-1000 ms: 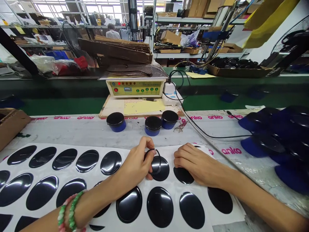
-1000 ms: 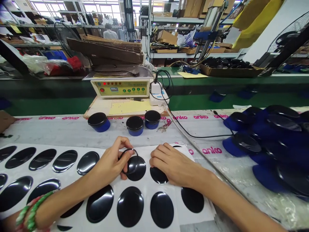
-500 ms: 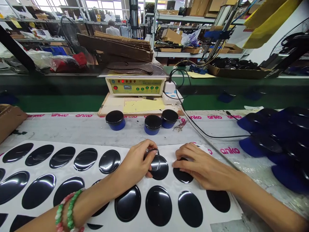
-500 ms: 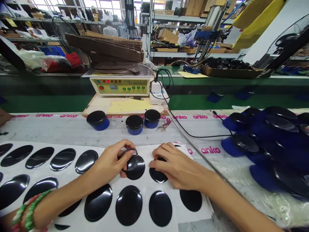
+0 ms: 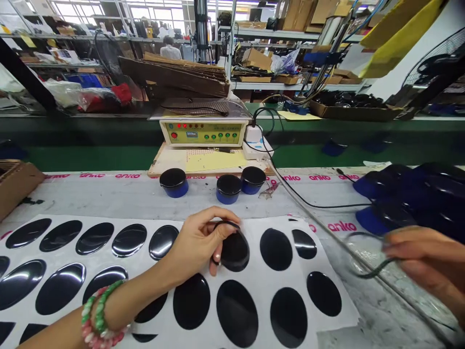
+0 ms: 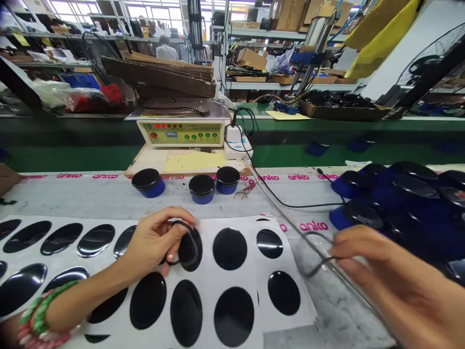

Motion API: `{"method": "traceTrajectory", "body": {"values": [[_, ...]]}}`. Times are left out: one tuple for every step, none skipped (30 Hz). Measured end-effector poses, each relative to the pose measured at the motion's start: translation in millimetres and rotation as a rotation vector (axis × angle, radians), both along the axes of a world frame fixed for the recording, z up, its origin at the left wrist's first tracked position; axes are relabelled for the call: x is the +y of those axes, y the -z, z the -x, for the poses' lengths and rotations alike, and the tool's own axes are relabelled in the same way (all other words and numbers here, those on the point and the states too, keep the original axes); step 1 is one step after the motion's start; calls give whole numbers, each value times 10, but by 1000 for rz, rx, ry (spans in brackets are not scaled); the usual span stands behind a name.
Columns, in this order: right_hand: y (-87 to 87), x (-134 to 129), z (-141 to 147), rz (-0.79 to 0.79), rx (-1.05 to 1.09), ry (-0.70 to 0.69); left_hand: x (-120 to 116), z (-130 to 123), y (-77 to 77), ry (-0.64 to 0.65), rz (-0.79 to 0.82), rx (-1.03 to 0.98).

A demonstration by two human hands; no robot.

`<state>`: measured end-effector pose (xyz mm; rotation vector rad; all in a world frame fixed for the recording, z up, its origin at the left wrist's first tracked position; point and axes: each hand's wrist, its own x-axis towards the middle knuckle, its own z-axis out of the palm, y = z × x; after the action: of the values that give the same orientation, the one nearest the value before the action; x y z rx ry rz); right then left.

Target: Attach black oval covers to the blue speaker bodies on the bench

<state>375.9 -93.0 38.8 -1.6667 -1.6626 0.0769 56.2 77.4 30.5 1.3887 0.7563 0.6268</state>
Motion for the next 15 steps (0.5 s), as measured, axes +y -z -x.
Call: {"method": "traceTrajectory", "body": {"values": [[-57,24,185,57,1,-23,-8,2,-33,-1,-10,-63],[-117,73,384,86,3,-101,-15,0,-57,10,-24,-102],[-178,140,573,89,14,-212,-21,-6,-71,37,-37,-104],[-235,214,735,95,32,-273,-25,-14,-76,76,-39,-85],[-285,285,859,61,32,-285,-30,-19,-76,121,-31,-58],[-325,346,943,-9,22,-247,-35,-22,-76,161,-24,-42],[-356,391,992,-99,13,-169,-43,-19,-83,181,-18,-48],[-377,418,1015,-190,13,-84,-54,-11,-103,183,-11,-66],[-391,428,1028,-257,27,-18,-69,1,-138,180,-5,-90],[-398,423,1041,-280,50,13,-89,14,-187,188,-6,-112],[-400,408,1064,-254,77,4,-114,25,-247,210,-21,-113],[-398,389,1103,-202,95,-37,-142,33,-314,238,-60,-95],[-393,370,1156,-150,103,-92,-172,36,-381,259,-126,-63],[-389,354,1221,-113,106,-141,-202,34,-442,276,-211,-25],[-386,343,1289,-98,106,-175,-230,29,-493,276,-296,15]]}}
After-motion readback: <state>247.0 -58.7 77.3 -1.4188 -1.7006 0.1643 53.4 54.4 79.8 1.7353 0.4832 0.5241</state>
